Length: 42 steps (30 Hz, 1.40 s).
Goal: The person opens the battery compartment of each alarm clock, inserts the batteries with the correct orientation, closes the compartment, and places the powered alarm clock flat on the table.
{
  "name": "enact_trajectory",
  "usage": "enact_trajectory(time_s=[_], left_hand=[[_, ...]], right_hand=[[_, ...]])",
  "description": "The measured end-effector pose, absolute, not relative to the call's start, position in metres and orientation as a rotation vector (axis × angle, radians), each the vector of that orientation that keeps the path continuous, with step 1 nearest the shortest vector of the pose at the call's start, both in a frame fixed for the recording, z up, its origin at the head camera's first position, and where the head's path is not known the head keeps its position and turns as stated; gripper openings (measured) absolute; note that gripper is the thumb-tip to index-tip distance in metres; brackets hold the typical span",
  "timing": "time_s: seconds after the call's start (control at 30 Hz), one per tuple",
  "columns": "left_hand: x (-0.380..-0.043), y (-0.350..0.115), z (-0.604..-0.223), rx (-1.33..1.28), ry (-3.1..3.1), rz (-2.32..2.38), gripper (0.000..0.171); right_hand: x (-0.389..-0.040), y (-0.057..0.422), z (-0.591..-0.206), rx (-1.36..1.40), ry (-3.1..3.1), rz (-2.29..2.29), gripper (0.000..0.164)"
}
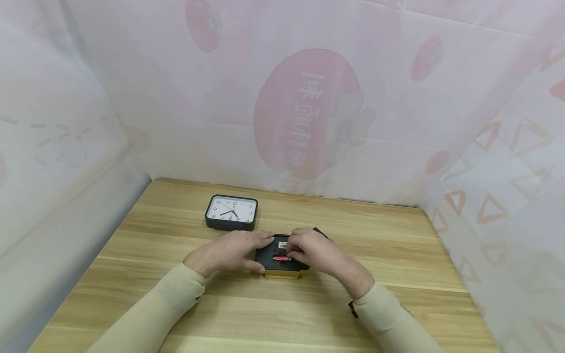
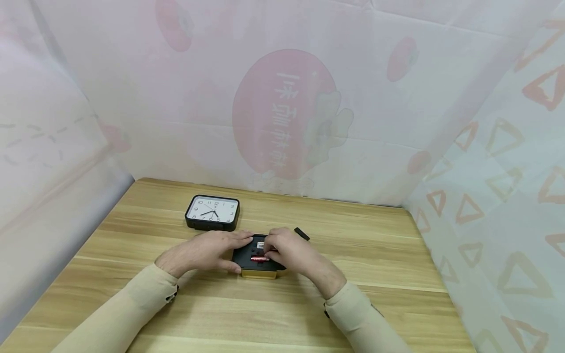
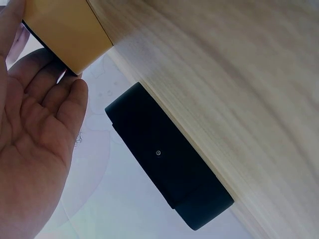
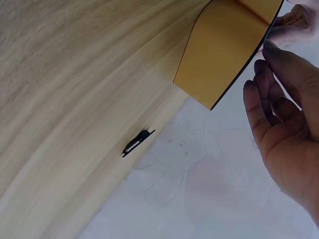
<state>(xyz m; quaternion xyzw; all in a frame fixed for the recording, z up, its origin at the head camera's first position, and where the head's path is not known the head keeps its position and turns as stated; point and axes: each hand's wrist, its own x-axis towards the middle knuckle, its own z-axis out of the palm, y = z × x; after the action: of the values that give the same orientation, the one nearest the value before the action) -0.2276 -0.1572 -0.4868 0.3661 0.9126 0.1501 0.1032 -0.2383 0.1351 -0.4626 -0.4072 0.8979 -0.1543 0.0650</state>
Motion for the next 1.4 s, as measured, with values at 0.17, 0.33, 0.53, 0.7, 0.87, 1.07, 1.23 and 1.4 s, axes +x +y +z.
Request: enact_trajectory(time_s=[0.17, 0.33, 0.53, 0.7, 0.87, 1.07, 1.23, 1.4], left_hand=[[-0.228, -0.157, -0.486, 1.077, 2.692, 0.447, 0.092], [-0.229, -0.158, -0.486, 1.078, 2.69, 0.447, 0.092], [-0.23, -0.158, -0.487, 1.064, 2.684, 0.452, 0.092], [-0.231, -0.157, -0.488, 1.068, 2.682, 0.455, 0.092], [-0.231, -0.156, -0.487, 1.069, 2.68, 0.449, 0.092], [-0.23, -0.157, -0.487, 1.073, 2.676, 0.446, 0.092], [-0.229, -0.157, -0.487, 1.063, 2.68, 0.446, 0.092], [-0.229, -0.157, -0.487, 1.058, 2.679, 0.445, 0.092]], right_hand=[[-0.239, 0.136, -0.464, -1.214, 2.715, -0.408, 0.007], [-0.239, 0.135, -0.466, -1.212, 2.723, -0.355, 0.01], [-0.237, 0.131, -0.466, -1.233, 2.749, -0.317, 0.014], [-0.233, 0.125, -0.467, -1.286, 2.804, -0.204, 0.022], [-0.229, 0.12, -0.469, -1.253, 2.857, -0.113, 0.028], [-0.228, 0.119, -0.47, -1.268, 2.865, -0.093, 0.027], [-0.231, 0.121, -0.469, -1.276, 2.816, -0.16, 0.024], [-0.235, 0.127, -0.467, -1.179, 2.763, -0.337, 0.014]])
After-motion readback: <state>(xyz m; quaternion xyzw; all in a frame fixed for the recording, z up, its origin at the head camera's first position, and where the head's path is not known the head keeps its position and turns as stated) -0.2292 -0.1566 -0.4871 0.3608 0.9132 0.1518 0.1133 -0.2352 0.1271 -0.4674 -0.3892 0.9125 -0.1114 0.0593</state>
